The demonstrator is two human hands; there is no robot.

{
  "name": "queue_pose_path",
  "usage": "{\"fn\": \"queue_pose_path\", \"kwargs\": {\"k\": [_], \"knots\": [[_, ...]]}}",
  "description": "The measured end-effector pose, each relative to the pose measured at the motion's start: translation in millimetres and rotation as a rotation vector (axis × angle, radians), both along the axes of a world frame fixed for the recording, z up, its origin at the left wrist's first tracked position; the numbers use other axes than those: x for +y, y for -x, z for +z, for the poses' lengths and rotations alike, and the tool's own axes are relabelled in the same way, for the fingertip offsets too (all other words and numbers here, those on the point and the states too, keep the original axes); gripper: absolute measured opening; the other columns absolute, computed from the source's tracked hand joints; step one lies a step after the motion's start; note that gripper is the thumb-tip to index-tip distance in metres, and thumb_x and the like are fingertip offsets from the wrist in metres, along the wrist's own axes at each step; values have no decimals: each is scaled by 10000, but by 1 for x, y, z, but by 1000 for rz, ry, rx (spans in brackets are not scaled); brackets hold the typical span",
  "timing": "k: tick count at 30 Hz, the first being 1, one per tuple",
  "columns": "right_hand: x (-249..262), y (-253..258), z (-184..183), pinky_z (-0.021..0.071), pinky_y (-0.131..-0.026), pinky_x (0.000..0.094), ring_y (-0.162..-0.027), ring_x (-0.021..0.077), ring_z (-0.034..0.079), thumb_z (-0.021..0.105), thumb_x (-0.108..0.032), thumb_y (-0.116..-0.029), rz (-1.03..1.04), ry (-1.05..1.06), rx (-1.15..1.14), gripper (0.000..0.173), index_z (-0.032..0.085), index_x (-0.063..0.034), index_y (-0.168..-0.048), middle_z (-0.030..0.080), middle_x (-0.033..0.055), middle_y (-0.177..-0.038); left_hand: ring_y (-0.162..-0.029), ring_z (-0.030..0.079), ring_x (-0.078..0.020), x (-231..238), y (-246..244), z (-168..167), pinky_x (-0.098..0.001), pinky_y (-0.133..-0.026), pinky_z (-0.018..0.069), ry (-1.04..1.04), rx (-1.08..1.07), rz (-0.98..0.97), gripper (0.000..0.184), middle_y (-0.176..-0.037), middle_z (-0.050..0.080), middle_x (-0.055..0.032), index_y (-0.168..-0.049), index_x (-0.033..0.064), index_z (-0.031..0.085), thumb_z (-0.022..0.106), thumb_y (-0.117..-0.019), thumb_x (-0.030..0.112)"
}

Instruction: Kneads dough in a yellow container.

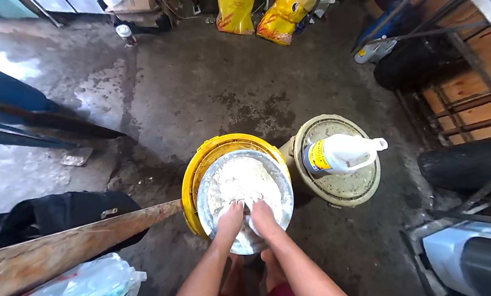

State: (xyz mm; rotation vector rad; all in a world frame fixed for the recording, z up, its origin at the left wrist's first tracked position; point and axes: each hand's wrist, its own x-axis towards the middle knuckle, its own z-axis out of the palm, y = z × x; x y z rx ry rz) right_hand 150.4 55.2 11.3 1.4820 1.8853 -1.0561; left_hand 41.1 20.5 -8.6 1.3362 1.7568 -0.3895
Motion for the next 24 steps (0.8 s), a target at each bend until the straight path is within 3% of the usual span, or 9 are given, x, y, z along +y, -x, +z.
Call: {"fn": "queue_pose_path", "kwargs": {"k": [2, 4, 8, 10, 12, 16, 19, 21, 24], "knots": [[-8, 7, -20, 415, -1145, 549, -1380, 443, 492, 498, -91, -1037, 11, 2, 22, 393, 563, 69, -1390, 485, 305, -1487, -1267, 597, -385, -5, 8, 8, -561, -1025, 500, 55, 11, 20, 349, -1386, 594, -208, -1365, 35, 588, 474, -1049, 125], [0, 11, -14, 454, -1099, 548, -1313, 424, 562, 473, -106, -1050, -7, 16, 26, 355, 604, 84, -1320, 580, 286, -1392, -1257, 606, -379, -16, 21, 19, -555, -1024, 499, 91, 42, 82, 350, -1335, 626, -223, -1326, -3, 602, 509, -1040, 177], [22, -9, 18, 431, -1135, 509, -1347, 382, 545, 457, -109, -1056, -99, 46, 43, 377, 575, 94, -1351, 583, 270, -1400, -1267, 598, -383, -35, 8, 20, -565, -1026, 493, 95, 1, 104, 443, -1375, 603, -231, -1411, 4, 546, 537, -1035, 238], [25, -22, 36, 370, -1189, 486, -1412, 381, 481, 415, -67, -1063, -101, 39, 7, 393, 539, 111, -1390, 524, 276, -1474, -1267, 595, -397, -36, -11, 6, -593, -1010, 500, 100, -34, 103, 469, -1405, 583, -224, -1451, 39, 516, 569, -1022, 221], [19, -33, 46, 388, -1171, 508, -1399, 406, 485, 447, -53, -1044, -67, 47, -95, 386, 544, 123, -1373, 511, 293, -1473, -1275, 591, -398, -31, -20, -7, -591, -1014, 502, 88, -44, 106, 467, -1428, 569, -215, -1470, 51, 501, 550, -1020, 167], [-15, -40, 17, 458, -1093, 547, -1325, 433, 542, 496, -106, -1033, -50, 116, -243, 409, 540, 111, -1376, 535, 307, -1422, -1274, 590, -391, -24, -2, 2, -556, -1050, 488, 101, -106, 135, 414, -1355, 602, -249, -1380, -36, 548, 561, -1010, 149], [-15, -23, -4, 455, -1106, 519, -1317, 403, 563, 466, -96, -1044, -80, 72, -93, 370, 581, 102, -1335, 586, 283, -1382, -1284, 583, -377, -18, 18, 22, -539, -1060, 477, 79, -60, 151, 414, -1360, 597, -251, -1359, -50, 557, 553, -1025, 195], [-2, -13, 2, 434, -1134, 502, -1333, 388, 556, 476, -122, -1058, -171, 56, 37, 380, 573, 94, -1355, 594, 278, -1381, -1354, 535, -357, -17, 15, 34, -530, -1078, 468, 80, 43, 155, 523, -1495, 504, -224, -1460, -5, 495, 551, -1037, 297], [18, -14, 17, 438, -1139, 478, -1328, 359, 567, 475, -111, -1049, -170, -6, 91, 365, 599, 74, -1338, 611, 252, -1373, -1323, 558, -376, -28, -8, 36, -554, -1018, 506, 106, 90, 109, 578, -1519, 478, -220, -1455, 35, 511, 626, -984, 350]]}}
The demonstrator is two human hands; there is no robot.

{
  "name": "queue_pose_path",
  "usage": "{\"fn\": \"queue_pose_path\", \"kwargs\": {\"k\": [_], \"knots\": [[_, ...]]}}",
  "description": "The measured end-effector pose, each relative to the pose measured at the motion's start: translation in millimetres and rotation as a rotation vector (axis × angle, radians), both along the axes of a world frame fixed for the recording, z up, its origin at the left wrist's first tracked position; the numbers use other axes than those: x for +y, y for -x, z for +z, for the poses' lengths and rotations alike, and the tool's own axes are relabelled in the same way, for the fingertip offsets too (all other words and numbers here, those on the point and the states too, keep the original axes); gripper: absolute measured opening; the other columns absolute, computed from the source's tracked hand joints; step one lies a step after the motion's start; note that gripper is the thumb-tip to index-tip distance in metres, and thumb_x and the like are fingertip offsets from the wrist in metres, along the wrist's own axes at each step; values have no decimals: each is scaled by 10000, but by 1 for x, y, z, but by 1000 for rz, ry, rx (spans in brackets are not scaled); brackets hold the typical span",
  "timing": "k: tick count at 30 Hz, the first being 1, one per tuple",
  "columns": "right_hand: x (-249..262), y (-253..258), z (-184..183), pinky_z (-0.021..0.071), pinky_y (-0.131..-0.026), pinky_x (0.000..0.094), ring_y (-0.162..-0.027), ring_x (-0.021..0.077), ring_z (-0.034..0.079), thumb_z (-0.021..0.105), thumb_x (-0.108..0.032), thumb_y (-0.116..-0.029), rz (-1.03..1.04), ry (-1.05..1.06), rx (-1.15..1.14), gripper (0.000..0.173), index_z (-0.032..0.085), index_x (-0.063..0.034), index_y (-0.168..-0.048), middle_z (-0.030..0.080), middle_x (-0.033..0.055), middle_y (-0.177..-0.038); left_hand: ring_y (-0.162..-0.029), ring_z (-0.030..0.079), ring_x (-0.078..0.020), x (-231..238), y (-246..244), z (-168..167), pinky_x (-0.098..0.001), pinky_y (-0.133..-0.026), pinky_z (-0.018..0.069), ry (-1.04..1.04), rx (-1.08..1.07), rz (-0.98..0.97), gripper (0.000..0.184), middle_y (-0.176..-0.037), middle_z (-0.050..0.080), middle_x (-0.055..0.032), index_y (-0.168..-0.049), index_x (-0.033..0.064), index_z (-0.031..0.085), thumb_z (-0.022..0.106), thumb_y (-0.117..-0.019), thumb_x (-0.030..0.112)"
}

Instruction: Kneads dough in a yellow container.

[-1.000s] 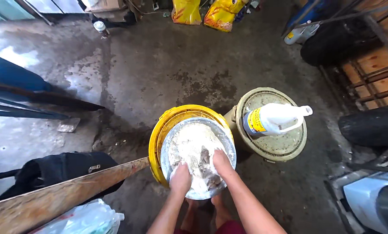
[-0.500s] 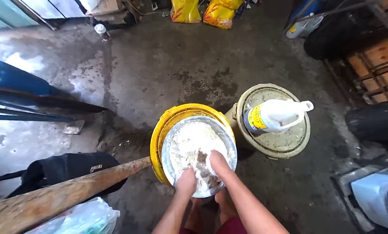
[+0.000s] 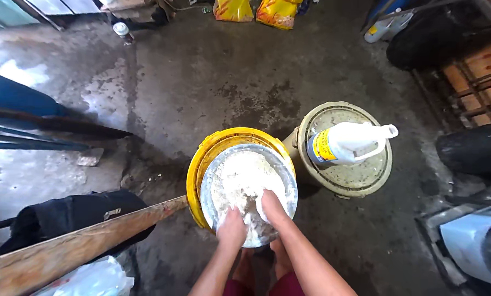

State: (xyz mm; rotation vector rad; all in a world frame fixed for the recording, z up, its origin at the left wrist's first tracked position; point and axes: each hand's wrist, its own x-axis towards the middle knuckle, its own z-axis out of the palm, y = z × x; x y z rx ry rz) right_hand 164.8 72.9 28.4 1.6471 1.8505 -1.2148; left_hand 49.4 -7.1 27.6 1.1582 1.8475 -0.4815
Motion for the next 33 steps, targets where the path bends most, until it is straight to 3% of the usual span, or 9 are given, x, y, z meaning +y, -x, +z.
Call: {"fn": "queue_pose_path", "kwargs": {"k": [5, 8, 10, 13, 17, 21, 25, 28, 33], "knots": [[0, -20, 32, 415, -1143, 525, -1368, 412, 514, 491, -67, -1037, 149, 172, -193, 377, 547, 126, -1357, 537, 297, -1437, -1219, 621, -408, -10, -30, -31, -595, -956, 528, 103, -156, -67, 458, -1363, 606, -223, -1408, 24, 538, 605, -976, 157], [-32, -18, 2, 427, -1121, 568, -1355, 442, 513, 570, -131, -1009, 210, 251, -234, 435, 544, 116, -1366, 521, 312, -1442, -1279, 581, -412, -3, -11, -41, -580, -1042, 485, 78, -239, -13, 404, -1367, 594, -259, -1361, -35, 566, 573, -999, 144], [-45, -5, -20, 434, -1122, 547, -1356, 439, 515, 478, -72, -1040, 145, 218, -201, 400, 523, 116, -1390, 501, 316, -1456, -1288, 571, -408, 2, 10, -31, -561, -1071, 464, 50, -235, 56, 369, -1340, 602, -272, -1307, -57, 601, 563, -1024, 177], [-42, 7, -30, 451, -1119, 502, -1315, 379, 572, 471, -122, -1052, -8, 116, -65, 366, 595, 86, -1326, 605, 266, -1368, -1217, 629, -380, 8, 36, -12, -553, -1023, 499, -2, -114, 150, 351, -1258, 658, -246, -1225, -39, 654, 535, -1044, 237], [-15, 12, -7, 441, -1132, 484, -1321, 365, 571, 468, -115, -1052, -29, 43, -45, 361, 602, 84, -1322, 611, 261, -1364, -1300, 576, -360, 8, 42, -17, -519, -1082, 467, -52, -9, 197, 445, -1380, 592, -237, -1390, -40, 544, 589, -1008, 184], [5, 13, -14, 452, -1130, 456, -1329, 331, 570, 536, -206, -1031, -33, -56, -108, 444, 562, 30, -1407, 577, 221, -1426, -1245, 616, -377, 14, 36, -32, -540, -1025, 511, -58, -5, 206, 466, -1335, 621, -238, -1405, -24, 534, 613, -984, 158], [-1, 18, -8, 399, -1179, 436, -1395, 333, 514, 574, -211, -1025, -79, -83, 28, 510, 506, 63, -1450, 537, 254, -1470, -1157, 649, -317, 0, 51, -17, -463, -1040, 502, -390, -388, 601, 376, -1217, 664, -260, -1306, -106, 576, 617, -943, -12], [-16, 10, -2, 478, -1098, 407, -1238, 268, 620, 725, -224, -942, -246, 76, 431, 515, 586, 16, -1376, 647, 211, -1316, -1077, 648, -146, -2, 51, -3, -309, -975, 533, -496, -693, 944, 377, -1198, 663, -174, -1342, -85, 529, 566, -969, -43], [-9, 0, -9, 517, -1047, 419, -1118, 247, 689, 645, -244, -1008, -346, -87, 405, 318, 716, -8, -1210, 728, 174, -1165, -1028, 633, -149, 11, 43, -7, -313, -932, 524, -437, -683, 1121, 306, -1183, 654, -174, -1339, -65, 539, 492, -1065, 62]]}}
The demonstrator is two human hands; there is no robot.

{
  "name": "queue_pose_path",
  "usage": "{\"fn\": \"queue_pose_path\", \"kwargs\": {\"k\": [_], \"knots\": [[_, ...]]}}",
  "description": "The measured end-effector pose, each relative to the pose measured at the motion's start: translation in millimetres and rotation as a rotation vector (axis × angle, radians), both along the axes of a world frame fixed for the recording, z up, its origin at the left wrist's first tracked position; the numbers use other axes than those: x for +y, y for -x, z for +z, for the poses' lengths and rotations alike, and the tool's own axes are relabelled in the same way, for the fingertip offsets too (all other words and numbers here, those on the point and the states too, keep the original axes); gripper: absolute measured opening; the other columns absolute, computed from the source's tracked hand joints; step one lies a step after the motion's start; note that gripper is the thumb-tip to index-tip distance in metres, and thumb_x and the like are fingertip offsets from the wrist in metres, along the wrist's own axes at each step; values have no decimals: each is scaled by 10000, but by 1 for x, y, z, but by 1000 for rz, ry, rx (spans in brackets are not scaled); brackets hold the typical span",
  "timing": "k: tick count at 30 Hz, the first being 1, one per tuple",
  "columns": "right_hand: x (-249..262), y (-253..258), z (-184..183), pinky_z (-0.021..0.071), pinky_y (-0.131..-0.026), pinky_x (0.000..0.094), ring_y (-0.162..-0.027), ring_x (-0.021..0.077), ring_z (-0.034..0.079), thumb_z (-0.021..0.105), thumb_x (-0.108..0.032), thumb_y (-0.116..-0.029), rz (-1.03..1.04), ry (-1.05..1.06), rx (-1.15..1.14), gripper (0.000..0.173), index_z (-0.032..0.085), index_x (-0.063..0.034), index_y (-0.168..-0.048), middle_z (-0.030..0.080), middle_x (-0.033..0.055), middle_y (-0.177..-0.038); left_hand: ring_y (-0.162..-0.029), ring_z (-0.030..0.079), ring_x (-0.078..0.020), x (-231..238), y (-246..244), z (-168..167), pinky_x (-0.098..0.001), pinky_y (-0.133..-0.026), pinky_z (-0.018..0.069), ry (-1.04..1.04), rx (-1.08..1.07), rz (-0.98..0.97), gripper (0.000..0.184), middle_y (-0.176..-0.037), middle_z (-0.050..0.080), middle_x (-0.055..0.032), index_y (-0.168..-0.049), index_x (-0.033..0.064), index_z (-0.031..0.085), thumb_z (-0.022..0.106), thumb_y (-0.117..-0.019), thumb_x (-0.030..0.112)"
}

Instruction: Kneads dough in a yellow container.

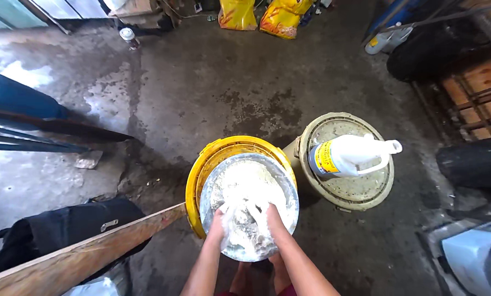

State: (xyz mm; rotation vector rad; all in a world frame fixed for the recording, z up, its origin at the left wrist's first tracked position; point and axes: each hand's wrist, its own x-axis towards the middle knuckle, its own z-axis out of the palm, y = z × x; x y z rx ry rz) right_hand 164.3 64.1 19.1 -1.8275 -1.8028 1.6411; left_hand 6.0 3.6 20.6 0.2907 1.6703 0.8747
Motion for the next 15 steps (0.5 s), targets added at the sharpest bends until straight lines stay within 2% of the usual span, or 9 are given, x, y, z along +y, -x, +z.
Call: {"fn": "queue_pose_path", "kwargs": {"k": [1, 3, 6, 9, 11, 13, 15], "knots": [[7, -5, 2, 517, -1043, 442, -1117, 282, 689, 616, -215, -1024, -6, 1, -61, 312, 706, 20, -1209, 722, 203, -1162, -1066, 623, -181, 1, 1, 1, -345, -959, 510, 26, -1, -14, 324, -1225, 638, -198, -1367, -66, 517, 474, -1073, 63], [24, -14, 25, 436, -1131, 477, -1279, 362, 599, 533, -128, -1057, 87, 66, -212, 356, 603, 89, -1330, 636, 280, -1317, -1116, 646, -185, -1, 5, -4, -353, -999, 523, -24, 57, -145, 391, -1245, 651, -193, -1391, -62, 508, 559, -1010, 5], [37, -24, 33, 347, -1215, 439, -1429, 342, 476, 478, -95, -1055, 230, 6, -380, 456, 467, 85, -1473, 522, 265, -1485, -1117, 668, -216, -4, 5, -17, -405, -1017, 531, -94, 223, -262, 418, -1192, 685, -197, -1327, -74, 558, 650, -923, -17], [24, -27, 33, 384, -1184, 478, -1377, 369, 522, 532, -153, -1048, 302, 70, -394, 434, 536, 75, -1417, 566, 274, -1428, -1094, 678, -253, -6, 1, -19, -436, -1006, 534, -81, 293, -283, 401, -1162, 692, -220, -1295, -92, 583, 676, -916, 1], [2, -23, 24, 440, -1127, 516, -1315, 370, 573, 582, -272, -1025, 464, 163, -453, 456, 592, 5, -1388, 612, 240, -1374, -1108, 673, -271, -7, -1, -22, -443, -1018, 525, -61, 334, -304, 396, -1167, 690, -229, -1288, -90, 594, 683, -918, 20], [-24, -13, 10, 441, -1098, 578, -1309, 435, 553, 615, -244, -1007, 576, 279, -492, 469, 580, 69, -1354, 579, 293, -1377, -1150, 658, -329, -3, -1, -16, -490, -1048, 497, 34, 416, -387, 378, -1195, 679, -257, -1287, -85, 609, 679, -940, 45], [-46, -9, -14, 452, -1083, 581, -1294, 445, 562, 544, -124, -1021, 602, 281, -493, 356, 609, 93, -1297, 592, 299, -1354, -1196, 634, -375, -1, 2, -11, -528, -1066, 475, 162, 502, -536, 402, -1241, 657, -272, -1314, -69, 600, 674, -953, 90]]}}
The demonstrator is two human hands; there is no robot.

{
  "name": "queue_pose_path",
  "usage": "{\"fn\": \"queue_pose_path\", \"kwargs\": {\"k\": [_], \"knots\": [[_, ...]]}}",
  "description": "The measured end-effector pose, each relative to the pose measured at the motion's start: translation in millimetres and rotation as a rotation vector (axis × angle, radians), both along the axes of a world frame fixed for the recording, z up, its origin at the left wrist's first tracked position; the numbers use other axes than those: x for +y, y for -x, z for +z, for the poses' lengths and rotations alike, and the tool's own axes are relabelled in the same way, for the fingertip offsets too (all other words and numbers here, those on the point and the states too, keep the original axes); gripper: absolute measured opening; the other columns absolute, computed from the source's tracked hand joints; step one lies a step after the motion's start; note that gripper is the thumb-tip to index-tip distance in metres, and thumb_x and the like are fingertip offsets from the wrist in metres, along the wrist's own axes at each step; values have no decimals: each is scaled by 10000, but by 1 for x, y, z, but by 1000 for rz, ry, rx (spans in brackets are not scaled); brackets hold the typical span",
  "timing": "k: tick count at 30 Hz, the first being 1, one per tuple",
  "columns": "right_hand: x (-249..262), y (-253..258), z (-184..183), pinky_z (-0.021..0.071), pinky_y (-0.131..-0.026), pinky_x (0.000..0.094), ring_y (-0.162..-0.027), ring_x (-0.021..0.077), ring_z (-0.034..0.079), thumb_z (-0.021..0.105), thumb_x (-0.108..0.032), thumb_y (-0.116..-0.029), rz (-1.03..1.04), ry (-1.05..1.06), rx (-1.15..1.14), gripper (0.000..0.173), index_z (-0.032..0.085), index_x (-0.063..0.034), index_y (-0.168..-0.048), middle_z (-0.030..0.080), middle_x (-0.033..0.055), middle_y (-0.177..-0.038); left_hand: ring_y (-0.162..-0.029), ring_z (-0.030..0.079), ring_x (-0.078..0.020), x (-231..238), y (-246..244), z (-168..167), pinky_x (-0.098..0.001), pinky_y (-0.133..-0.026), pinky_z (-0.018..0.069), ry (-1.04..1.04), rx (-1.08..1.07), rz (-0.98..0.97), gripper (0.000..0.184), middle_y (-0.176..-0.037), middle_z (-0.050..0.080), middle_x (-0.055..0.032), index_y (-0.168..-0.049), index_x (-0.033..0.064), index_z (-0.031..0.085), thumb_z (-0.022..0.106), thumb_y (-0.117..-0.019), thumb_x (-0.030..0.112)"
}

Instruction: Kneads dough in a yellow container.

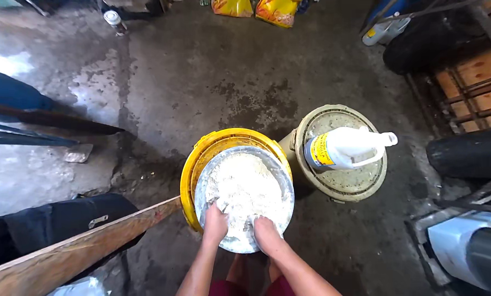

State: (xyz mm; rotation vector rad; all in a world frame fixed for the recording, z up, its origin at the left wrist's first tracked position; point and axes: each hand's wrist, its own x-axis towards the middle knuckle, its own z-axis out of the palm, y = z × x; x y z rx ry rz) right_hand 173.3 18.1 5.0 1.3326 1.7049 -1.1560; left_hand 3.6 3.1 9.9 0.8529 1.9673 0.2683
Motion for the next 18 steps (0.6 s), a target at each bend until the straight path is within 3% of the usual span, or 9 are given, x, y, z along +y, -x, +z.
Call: {"fn": "queue_pose_path", "kwargs": {"k": [3, 9, 12, 15, 18], "knots": [[11, -4, -1, 493, -1041, 565, -1228, 416, 622, 500, -139, -1040, -8, -63, 15, 323, 656, 73, -1226, 658, 268, -1267, -1264, 593, -377, -5, 8, -2, -519, -1101, 454, 29, 108, -60, 452, -1324, 615, -271, -1329, -58, 597, 695, -929, 127], [80, -20, 43, 374, -1181, 487, -1386, 397, 502, 444, -46, -1066, -227, -125, 123, 383, 514, 129, -1399, 542, 309, -1433, -1354, 510, -413, -8, 8, -4, -512, -1150, 403, -15, 155, 41, 595, -1449, 498, -318, -1407, -95, 508, 739, -908, 133], [114, -17, 36, 325, -1219, 478, -1454, 365, 433, 534, -135, -1053, -254, -217, 192, 492, 448, 76, -1489, 464, 278, -1530, -1417, 438, -425, 4, 8, -8, -505, -1182, 362, -84, 113, 79, 658, -1532, 390, -339, -1484, -91, 418, 710, -930, 112], [156, -5, 1, 365, -1209, 432, -1421, 270, 488, 713, -346, -952, -214, -358, 392, 619, 537, -84, -1485, 534, 171, -1508, -1419, 457, -358, 27, 13, -29, -479, -1195, 360, -191, 8, 136, 694, -1516, 453, -288, -1505, -54, 412, 712, -960, 254], [183, 21, -25, 457, -1116, 452, -1289, 273, 597, 752, -251, -951, -309, -158, 512, 614, 518, -108, -1500, 605, 172, -1421, -1370, 521, -292, 48, 15, -58, -453, -1179, 392, -310, -97, 193, 696, -1444, 554, -234, -1465, -40, 477, 731, -940, 339]]}}
